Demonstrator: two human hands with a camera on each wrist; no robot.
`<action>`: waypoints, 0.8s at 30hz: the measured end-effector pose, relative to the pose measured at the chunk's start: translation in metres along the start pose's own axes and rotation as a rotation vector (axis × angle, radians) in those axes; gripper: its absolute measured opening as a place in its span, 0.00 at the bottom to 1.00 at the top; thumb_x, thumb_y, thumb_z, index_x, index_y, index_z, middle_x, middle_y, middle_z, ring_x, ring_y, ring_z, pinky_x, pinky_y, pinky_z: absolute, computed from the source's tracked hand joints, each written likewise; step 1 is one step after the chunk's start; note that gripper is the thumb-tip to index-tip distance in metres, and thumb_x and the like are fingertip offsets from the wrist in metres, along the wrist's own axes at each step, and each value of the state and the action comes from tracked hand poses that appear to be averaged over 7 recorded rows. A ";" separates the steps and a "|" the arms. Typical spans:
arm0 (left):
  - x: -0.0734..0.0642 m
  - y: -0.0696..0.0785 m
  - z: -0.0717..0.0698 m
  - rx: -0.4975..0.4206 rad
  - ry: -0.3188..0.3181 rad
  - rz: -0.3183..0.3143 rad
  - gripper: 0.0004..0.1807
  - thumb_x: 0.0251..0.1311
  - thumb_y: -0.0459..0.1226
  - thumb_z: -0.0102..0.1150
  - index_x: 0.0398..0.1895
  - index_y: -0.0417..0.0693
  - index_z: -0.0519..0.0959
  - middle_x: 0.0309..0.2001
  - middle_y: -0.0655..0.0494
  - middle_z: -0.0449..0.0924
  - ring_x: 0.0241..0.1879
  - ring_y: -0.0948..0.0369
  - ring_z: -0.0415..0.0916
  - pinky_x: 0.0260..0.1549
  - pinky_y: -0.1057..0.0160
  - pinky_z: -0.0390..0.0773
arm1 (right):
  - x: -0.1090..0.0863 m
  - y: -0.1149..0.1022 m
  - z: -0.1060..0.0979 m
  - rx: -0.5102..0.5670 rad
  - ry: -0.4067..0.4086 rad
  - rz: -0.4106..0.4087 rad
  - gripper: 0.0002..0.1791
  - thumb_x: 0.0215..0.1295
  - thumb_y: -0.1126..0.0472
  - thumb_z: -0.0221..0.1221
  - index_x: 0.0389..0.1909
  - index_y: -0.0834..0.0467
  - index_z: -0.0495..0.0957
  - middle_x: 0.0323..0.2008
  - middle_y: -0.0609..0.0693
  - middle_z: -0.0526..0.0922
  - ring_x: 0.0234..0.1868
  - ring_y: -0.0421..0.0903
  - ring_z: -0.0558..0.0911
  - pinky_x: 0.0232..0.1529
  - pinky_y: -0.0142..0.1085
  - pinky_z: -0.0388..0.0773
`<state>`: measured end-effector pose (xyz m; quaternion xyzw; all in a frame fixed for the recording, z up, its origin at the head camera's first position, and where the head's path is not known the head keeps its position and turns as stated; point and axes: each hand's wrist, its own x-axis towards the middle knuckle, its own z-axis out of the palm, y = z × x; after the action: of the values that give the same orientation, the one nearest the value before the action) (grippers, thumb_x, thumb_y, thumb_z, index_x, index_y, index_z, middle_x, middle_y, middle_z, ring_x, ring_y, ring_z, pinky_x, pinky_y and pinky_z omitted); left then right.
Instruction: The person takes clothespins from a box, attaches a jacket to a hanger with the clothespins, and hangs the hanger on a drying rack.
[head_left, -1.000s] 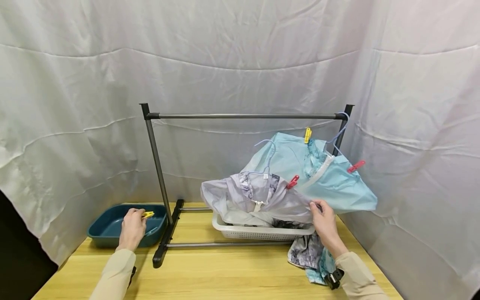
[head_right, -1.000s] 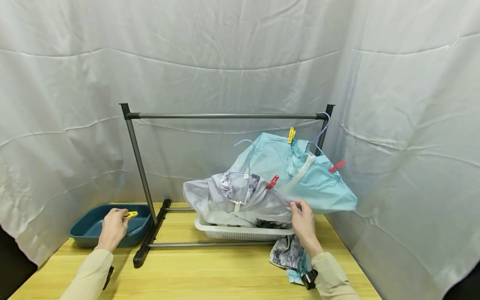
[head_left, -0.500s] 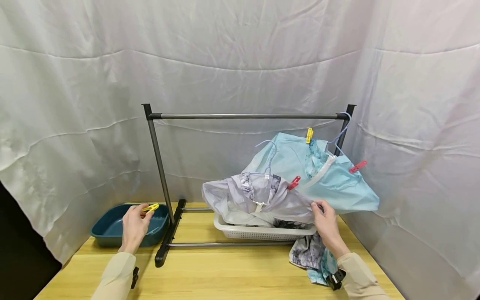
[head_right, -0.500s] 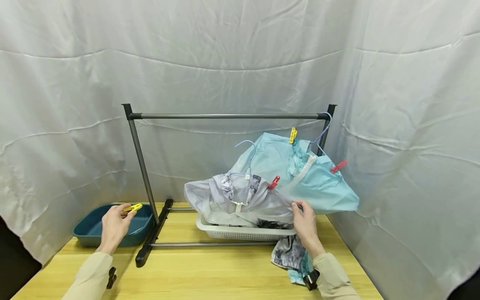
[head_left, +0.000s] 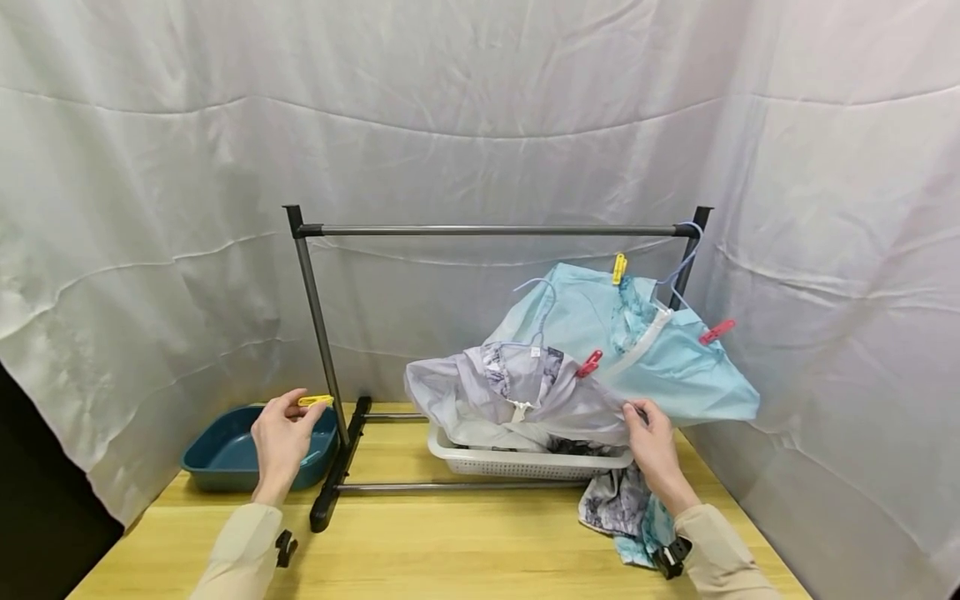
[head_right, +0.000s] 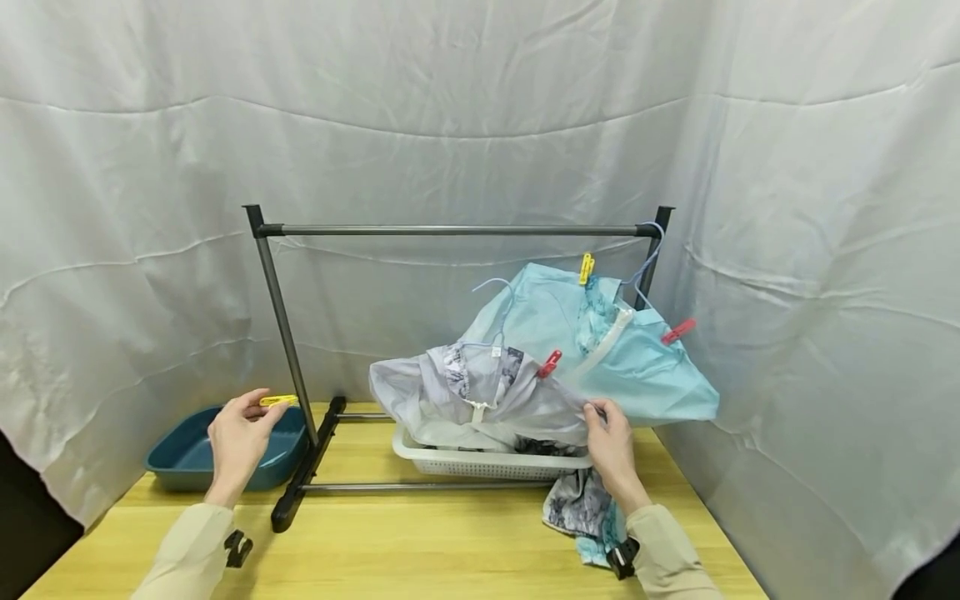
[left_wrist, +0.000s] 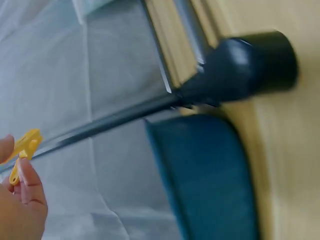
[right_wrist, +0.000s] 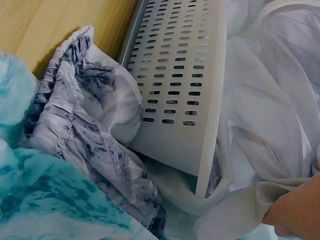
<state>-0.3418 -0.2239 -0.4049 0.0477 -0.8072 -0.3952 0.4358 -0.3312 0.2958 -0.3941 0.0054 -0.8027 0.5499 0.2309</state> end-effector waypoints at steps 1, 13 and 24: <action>0.001 0.004 0.000 -0.004 -0.010 -0.003 0.18 0.56 0.40 0.71 0.48 0.42 0.84 0.39 0.46 0.82 0.35 0.55 0.80 0.31 0.77 0.68 | 0.000 -0.001 0.000 -0.001 0.001 0.002 0.18 0.78 0.56 0.45 0.53 0.67 0.72 0.54 0.62 0.76 0.47 0.32 0.71 0.45 0.17 0.66; 0.010 0.048 0.020 -0.098 -0.085 0.044 0.19 0.52 0.37 0.74 0.47 0.42 0.83 0.42 0.46 0.82 0.36 0.52 0.84 0.28 0.82 0.69 | 0.000 0.000 0.000 0.012 0.016 -0.005 0.18 0.78 0.56 0.45 0.51 0.67 0.73 0.52 0.61 0.76 0.45 0.30 0.71 0.44 0.18 0.66; 0.019 0.088 0.036 -0.225 -0.148 0.085 0.19 0.55 0.39 0.72 0.50 0.46 0.83 0.44 0.46 0.87 0.41 0.53 0.86 0.33 0.72 0.81 | -0.002 0.000 -0.001 -0.030 -0.002 0.014 0.19 0.79 0.53 0.44 0.54 0.64 0.73 0.54 0.59 0.76 0.48 0.35 0.72 0.45 0.23 0.68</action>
<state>-0.3567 -0.1499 -0.3437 -0.0650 -0.7890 -0.4670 0.3939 -0.3293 0.2964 -0.3947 -0.0033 -0.8112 0.5392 0.2261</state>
